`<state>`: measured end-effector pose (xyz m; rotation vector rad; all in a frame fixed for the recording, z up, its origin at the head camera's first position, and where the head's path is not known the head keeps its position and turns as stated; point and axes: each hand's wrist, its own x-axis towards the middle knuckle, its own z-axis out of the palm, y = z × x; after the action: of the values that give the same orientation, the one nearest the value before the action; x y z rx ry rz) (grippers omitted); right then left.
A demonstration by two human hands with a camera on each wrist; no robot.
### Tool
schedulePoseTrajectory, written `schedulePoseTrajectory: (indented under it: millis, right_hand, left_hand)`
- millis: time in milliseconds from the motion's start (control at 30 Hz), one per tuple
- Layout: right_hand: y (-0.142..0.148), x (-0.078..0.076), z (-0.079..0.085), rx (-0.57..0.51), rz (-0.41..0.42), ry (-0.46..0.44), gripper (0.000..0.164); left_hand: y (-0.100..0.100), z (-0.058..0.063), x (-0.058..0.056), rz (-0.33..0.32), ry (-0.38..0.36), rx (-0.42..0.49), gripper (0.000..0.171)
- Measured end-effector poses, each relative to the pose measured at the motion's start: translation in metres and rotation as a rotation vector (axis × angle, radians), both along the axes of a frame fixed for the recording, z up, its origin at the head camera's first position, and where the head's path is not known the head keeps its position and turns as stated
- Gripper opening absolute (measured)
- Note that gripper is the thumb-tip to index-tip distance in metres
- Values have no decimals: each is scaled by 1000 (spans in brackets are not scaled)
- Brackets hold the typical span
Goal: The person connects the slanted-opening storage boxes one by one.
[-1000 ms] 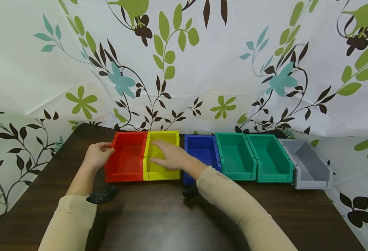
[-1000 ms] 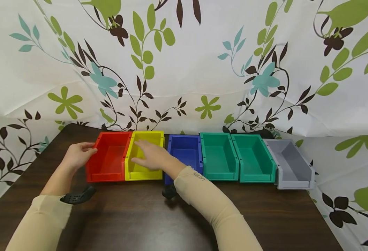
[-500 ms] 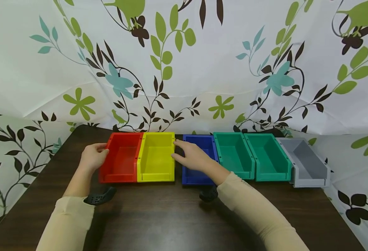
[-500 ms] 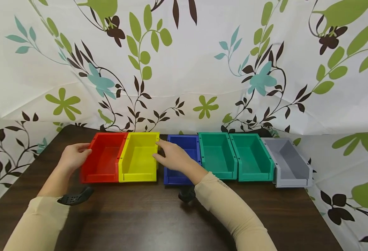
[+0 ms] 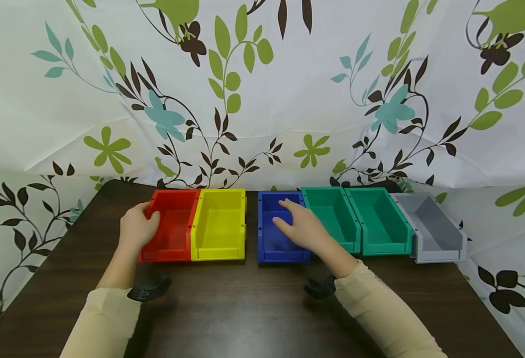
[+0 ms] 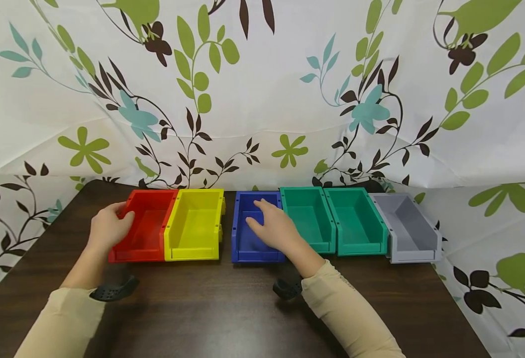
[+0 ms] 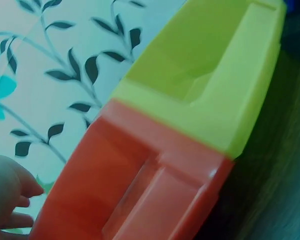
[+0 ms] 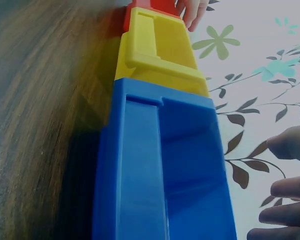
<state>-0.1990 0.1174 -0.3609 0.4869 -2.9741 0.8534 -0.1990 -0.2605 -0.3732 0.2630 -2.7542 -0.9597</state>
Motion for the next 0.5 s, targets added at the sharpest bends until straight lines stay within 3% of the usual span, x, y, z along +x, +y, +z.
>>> schedulePoseTrajectory:
  millis: [133, 233, 333, 500]
  right_hand:
    - [8, 3, 0, -52, -31, -13, 59]
    - [12, 5, 0, -83, -34, -20, 59]
    - [14, 7, 2, -106, -36, -37, 59]
    - [17, 10, 6, -168, -47, -60, 56]
  left_hand:
    - [17, 2, 1, -25, 88, -38, 46]
    - [31, 2, 2, -44, 96, -41, 48]
    - [43, 1, 3, -69, 50, -6, 51]
    - [60, -3, 1, -113, -104, 101, 57]
